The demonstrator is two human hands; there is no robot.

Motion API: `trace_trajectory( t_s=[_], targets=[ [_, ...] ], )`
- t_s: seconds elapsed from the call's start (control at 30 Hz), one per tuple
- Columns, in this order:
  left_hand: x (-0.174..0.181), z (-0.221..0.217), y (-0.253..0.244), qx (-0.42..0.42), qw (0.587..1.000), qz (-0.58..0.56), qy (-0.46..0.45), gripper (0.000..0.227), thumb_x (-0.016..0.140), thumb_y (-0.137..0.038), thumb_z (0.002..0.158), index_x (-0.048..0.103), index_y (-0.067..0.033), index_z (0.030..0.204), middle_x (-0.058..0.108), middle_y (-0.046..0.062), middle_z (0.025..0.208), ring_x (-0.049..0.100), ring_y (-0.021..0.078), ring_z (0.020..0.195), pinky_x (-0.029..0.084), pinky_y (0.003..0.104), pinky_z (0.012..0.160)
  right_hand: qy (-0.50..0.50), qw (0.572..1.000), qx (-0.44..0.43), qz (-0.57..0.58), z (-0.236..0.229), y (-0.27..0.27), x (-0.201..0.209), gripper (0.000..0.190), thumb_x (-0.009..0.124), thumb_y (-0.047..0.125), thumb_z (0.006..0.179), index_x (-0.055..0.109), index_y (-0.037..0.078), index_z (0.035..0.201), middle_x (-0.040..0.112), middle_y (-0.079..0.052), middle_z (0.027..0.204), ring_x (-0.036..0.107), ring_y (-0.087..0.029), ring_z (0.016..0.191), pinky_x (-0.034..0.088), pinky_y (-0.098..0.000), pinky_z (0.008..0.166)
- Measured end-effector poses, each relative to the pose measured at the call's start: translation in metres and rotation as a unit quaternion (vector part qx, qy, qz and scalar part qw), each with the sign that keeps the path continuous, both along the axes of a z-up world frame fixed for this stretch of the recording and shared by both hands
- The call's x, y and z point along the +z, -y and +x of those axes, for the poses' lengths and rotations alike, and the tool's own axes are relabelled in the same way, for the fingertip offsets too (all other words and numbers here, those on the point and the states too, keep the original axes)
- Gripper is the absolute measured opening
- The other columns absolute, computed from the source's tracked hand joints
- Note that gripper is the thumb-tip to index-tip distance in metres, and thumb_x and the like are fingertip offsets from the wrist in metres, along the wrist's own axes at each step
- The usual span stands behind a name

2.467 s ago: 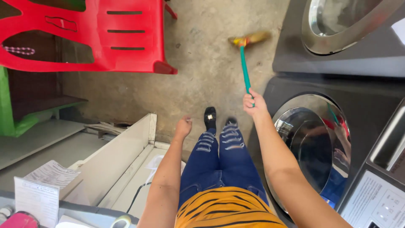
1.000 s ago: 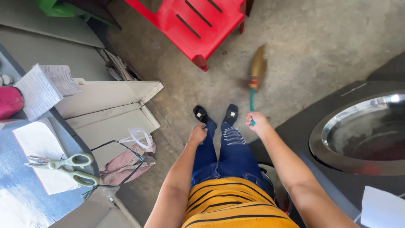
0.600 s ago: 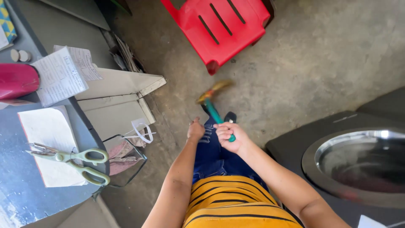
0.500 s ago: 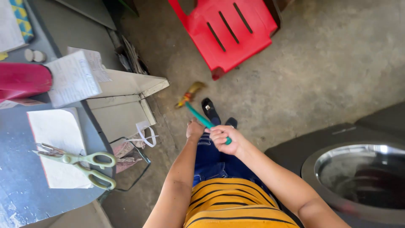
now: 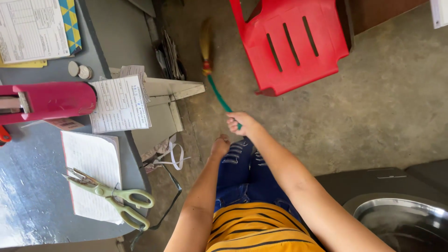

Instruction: Sweep the floor of a laundry shop area using a broom, moving items to reach all corners.

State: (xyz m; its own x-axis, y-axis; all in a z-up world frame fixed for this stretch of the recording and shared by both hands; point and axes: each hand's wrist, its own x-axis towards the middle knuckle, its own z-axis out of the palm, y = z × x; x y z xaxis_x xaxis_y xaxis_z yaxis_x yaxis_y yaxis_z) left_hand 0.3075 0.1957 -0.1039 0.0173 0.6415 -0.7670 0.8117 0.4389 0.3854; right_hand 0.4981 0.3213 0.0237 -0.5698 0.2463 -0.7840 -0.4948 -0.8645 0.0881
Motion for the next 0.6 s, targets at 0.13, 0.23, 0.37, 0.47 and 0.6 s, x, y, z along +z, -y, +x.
trace_trajectory(
  t_s=[0.13, 0.23, 0.37, 0.47, 0.6],
  targets=[
    [0.003, 0.003, -0.01, -0.03, 0.997, -0.066, -0.027, 0.043, 0.056, -0.04, 0.094, 0.063, -0.0258, 0.134, 0.071, 0.017, 0.125, 0.066, 0.0352, 0.122, 0.057, 0.047, 0.101, 0.003, 0.991, -0.071, -0.114, 0.078, 0.071, -0.051, 0.043, 0.059, 0.016, 0.102, 0.041, 0.007, 0.064, 0.03, 0.002, 0.05, 0.039, -0.007, 0.035, 0.024, -0.0188, 0.033],
    [0.009, 0.017, -0.025, -0.064, 0.994, -0.083, -0.028, 0.043, 0.054, -0.041, 0.096, 0.063, -0.021, 0.134, 0.07, 0.018, 0.126, 0.066, 0.036, 0.123, 0.057, 0.046, 0.1, 0.094, 0.976, -0.076, -0.179, 0.149, 0.154, -0.067, 0.038, 0.058, 0.008, 0.101, 0.043, 0.004, 0.066, 0.035, -0.002, 0.052, 0.043, -0.01, 0.037, 0.028, -0.0217, 0.036],
    [0.02, 0.056, -0.06, -0.136, 0.989, -0.053, -0.039, 0.039, 0.058, -0.036, 0.097, 0.067, -0.0169, 0.13, 0.072, 0.02, 0.123, 0.066, 0.0378, 0.123, 0.055, 0.048, 0.101, 0.225, 0.949, -0.084, -0.205, 0.207, 0.225, -0.021, 0.023, 0.054, 0.003, 0.1, 0.045, 0.006, 0.079, 0.036, 0.006, 0.063, 0.038, -0.002, 0.045, 0.032, -0.0183, 0.038],
    [0.016, 0.097, -0.084, -0.142, 0.989, -0.039, -0.013, 0.037, 0.059, -0.039, 0.097, 0.069, -0.0262, 0.13, 0.073, 0.015, 0.121, 0.068, 0.036, 0.12, 0.057, 0.047, 0.097, 0.22, 0.921, -0.261, -0.187, 0.198, 0.205, 0.021, 0.025, 0.054, -0.006, 0.098, 0.04, 0.006, 0.08, 0.034, 0.003, 0.065, 0.042, -0.006, 0.047, 0.037, -0.0223, 0.041],
    [0.055, 0.152, -0.11, -0.157, 0.986, -0.03, 0.052, 0.042, 0.054, -0.031, 0.101, 0.062, -0.0106, 0.138, 0.066, 0.026, 0.13, 0.061, 0.0431, 0.127, 0.052, 0.052, 0.105, 0.143, 0.909, -0.359, -0.156, 0.195, 0.173, 0.079, 0.021, 0.049, 0.002, 0.1, 0.039, 0.011, 0.083, 0.036, 0.008, 0.068, 0.041, 0.001, 0.047, 0.036, -0.0161, 0.041]
  ],
)
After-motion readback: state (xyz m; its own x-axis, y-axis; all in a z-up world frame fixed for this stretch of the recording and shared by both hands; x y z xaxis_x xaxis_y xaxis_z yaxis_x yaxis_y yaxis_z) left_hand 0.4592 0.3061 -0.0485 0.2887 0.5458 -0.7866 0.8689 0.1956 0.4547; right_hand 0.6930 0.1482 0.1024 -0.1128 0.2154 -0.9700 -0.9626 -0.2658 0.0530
